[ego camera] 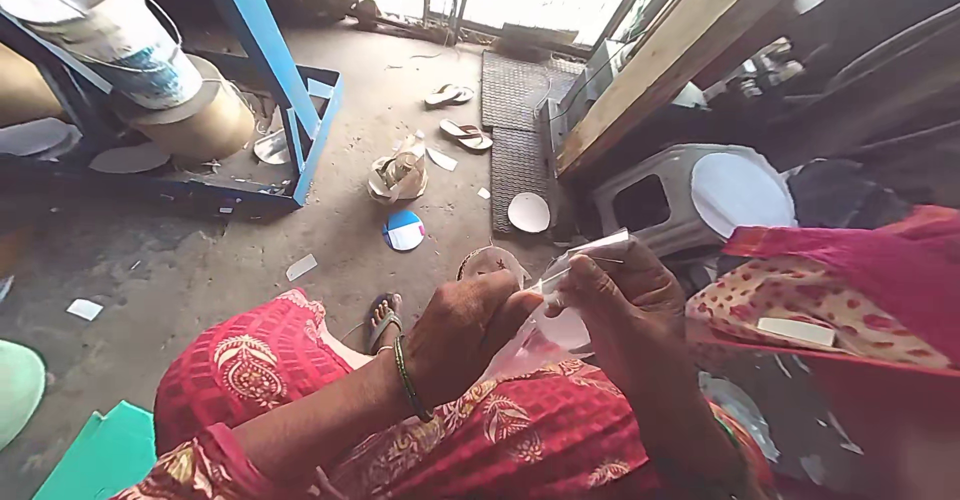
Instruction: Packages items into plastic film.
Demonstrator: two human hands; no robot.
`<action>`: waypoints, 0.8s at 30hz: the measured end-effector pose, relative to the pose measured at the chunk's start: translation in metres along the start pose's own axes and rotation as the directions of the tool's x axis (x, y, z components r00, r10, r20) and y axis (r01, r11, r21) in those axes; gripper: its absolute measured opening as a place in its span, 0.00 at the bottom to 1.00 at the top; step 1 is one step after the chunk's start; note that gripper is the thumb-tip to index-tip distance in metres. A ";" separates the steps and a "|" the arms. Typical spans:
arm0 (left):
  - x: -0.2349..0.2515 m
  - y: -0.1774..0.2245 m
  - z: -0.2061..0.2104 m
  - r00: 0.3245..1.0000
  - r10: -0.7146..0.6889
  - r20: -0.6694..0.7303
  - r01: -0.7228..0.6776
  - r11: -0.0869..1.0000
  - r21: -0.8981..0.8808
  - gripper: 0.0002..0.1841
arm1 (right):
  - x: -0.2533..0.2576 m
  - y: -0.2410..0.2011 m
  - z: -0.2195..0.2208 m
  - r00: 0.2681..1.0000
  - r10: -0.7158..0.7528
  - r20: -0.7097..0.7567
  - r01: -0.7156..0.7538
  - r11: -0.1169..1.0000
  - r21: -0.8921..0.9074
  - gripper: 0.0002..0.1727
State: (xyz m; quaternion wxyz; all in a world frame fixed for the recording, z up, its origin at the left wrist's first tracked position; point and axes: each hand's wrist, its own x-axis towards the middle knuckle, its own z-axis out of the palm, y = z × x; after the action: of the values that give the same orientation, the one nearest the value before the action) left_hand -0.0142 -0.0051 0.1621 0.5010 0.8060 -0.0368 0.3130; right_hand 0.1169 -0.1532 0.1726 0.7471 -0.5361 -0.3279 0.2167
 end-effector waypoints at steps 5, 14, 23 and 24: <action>0.000 -0.004 -0.004 0.995 -0.078 0.060 0.091 0.957 -0.277 0.33 | 0.001 -0.003 -0.001 1.000 0.021 -0.021 -0.020 0.999 0.027 0.04; 0.001 0.009 -0.006 0.998 -0.009 0.057 0.027 0.950 -0.312 0.14 | 0.001 -0.014 -0.001 0.999 -0.031 -0.026 0.032 0.999 0.038 0.04; -0.002 0.027 -0.011 0.992 0.120 0.037 -0.113 0.982 -0.154 0.14 | -0.008 -0.028 0.004 0.994 -0.107 0.032 0.106 0.994 0.028 0.06; -0.001 0.027 -0.011 0.990 0.135 0.030 -0.129 0.979 -0.159 0.14 | -0.008 -0.029 0.006 0.994 -0.108 0.033 0.107 0.994 0.032 0.06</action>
State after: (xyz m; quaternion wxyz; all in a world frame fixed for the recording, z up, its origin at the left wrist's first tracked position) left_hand -0.0305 -0.0103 0.1861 0.5402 0.7659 -0.1249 0.3255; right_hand 0.1065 -0.1647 0.1987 0.7598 -0.5027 -0.3656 0.1904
